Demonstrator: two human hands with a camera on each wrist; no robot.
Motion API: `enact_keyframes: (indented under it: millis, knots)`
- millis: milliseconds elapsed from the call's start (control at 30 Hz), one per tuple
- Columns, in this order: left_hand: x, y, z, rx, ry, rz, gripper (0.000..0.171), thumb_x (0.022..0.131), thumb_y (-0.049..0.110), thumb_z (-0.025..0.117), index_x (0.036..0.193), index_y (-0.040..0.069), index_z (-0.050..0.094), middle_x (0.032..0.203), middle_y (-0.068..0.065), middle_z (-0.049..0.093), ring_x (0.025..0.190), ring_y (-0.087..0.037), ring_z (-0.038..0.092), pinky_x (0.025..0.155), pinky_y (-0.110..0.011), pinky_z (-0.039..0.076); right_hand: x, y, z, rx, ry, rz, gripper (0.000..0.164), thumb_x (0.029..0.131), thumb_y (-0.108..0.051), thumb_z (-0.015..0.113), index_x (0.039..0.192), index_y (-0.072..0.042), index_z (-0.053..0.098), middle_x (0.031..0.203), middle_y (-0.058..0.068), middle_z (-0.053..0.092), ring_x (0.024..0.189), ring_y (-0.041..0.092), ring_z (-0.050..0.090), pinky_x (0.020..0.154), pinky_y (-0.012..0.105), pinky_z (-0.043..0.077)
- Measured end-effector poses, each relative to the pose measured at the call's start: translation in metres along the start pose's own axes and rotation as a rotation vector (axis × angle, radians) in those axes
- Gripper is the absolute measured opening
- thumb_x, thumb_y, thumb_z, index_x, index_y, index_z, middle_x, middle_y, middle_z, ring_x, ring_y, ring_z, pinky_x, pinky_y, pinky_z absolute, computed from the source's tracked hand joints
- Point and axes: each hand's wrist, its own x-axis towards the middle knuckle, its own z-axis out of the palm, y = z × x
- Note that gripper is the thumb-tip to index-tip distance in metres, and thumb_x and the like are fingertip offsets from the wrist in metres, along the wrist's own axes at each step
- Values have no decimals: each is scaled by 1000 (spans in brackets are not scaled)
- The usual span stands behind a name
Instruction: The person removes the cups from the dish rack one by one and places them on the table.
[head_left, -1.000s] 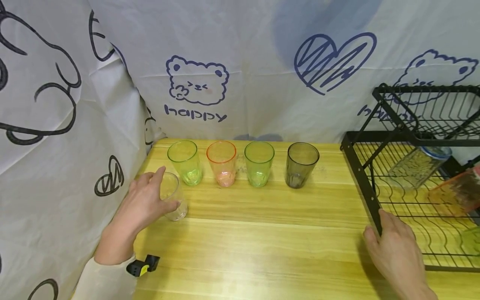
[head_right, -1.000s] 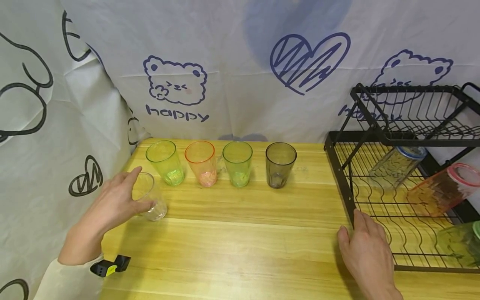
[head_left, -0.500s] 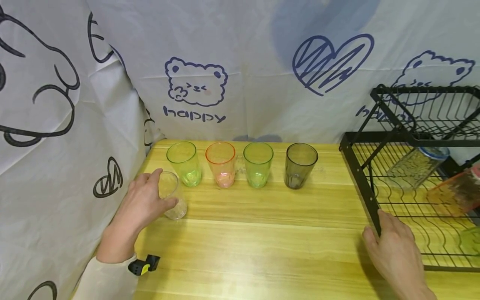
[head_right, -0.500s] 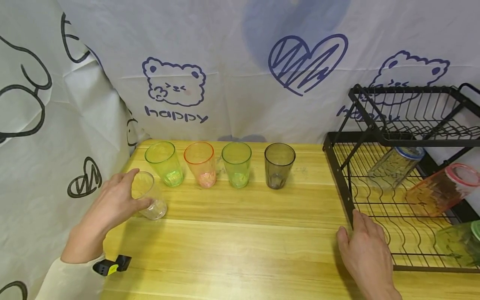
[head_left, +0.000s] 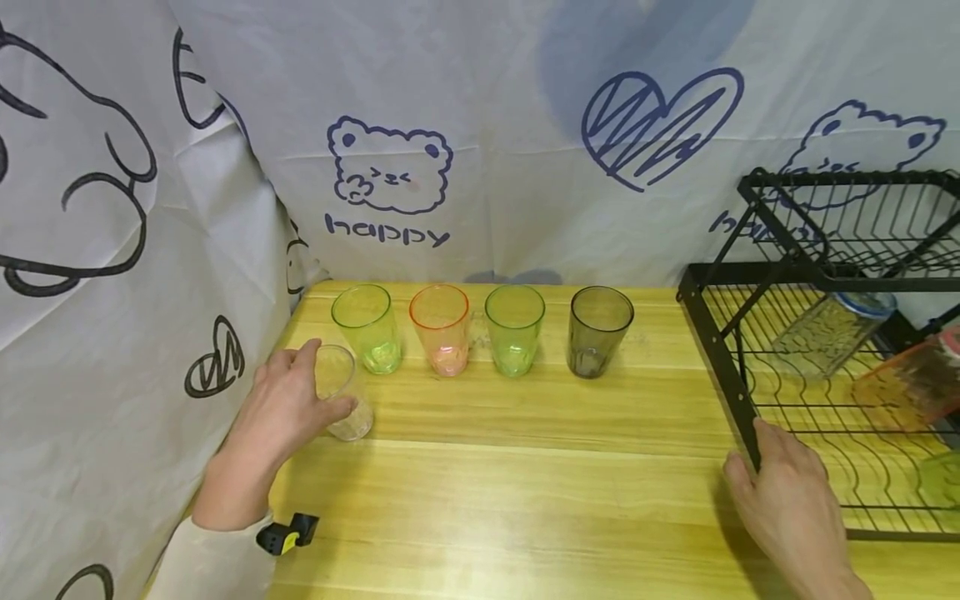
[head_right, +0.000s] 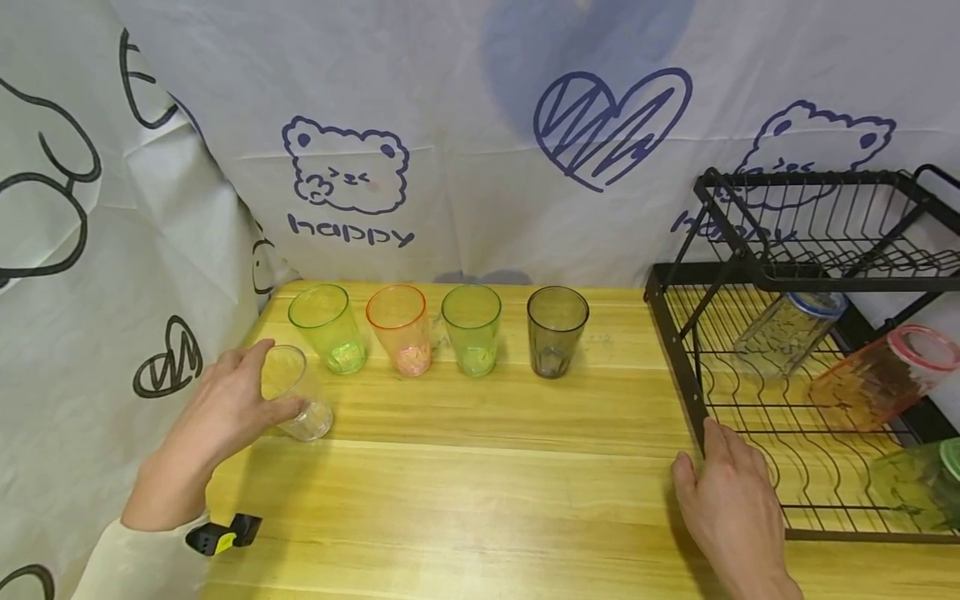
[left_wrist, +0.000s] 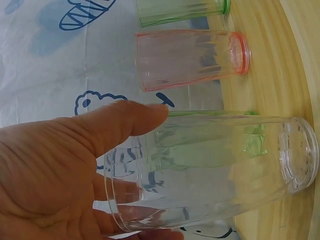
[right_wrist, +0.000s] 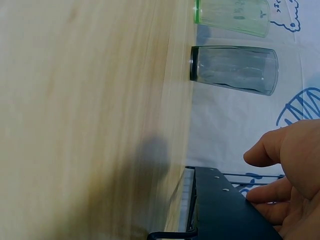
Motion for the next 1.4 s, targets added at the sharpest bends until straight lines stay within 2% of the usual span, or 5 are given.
enact_keyframes:
  millis: [300, 567, 1100, 1400]
  knots:
    - [0, -2, 1, 14, 18, 24, 101, 86, 30, 80, 161, -10, 26, 151, -47, 34, 136, -67, 36, 109, -78, 37, 0, 0, 0, 3, -12, -2, 64, 106, -26, 55, 153, 15, 38, 148, 44, 42, 131, 65, 39, 105, 79, 35]
    - [2, 0, 3, 11, 13, 2, 102, 87, 32, 83, 161, -10, 26, 151, -47, 33, 137, -65, 35, 110, -76, 37, 0, 0, 0, 1, -14, 3, 64, 107, -26, 55, 153, 16, 38, 149, 44, 42, 132, 65, 38, 105, 78, 35]
    - [4, 0, 6, 23, 68, 39, 98, 86, 31, 84, 156, -15, 31, 143, -49, 40, 130, -66, 43, 108, -74, 39, 0, 0, 0, 0, -3, -2, 63, 107, -25, 54, 152, 16, 39, 147, 44, 43, 131, 65, 39, 105, 78, 35]
    - [4, 1, 6, 20, 62, 26, 99, 87, 32, 83, 156, -15, 30, 143, -48, 40, 130, -65, 43, 108, -73, 40, 0, -1, 0, 8, -10, 9, 64, 107, -27, 53, 154, 14, 37, 150, 43, 42, 133, 65, 38, 106, 78, 34]
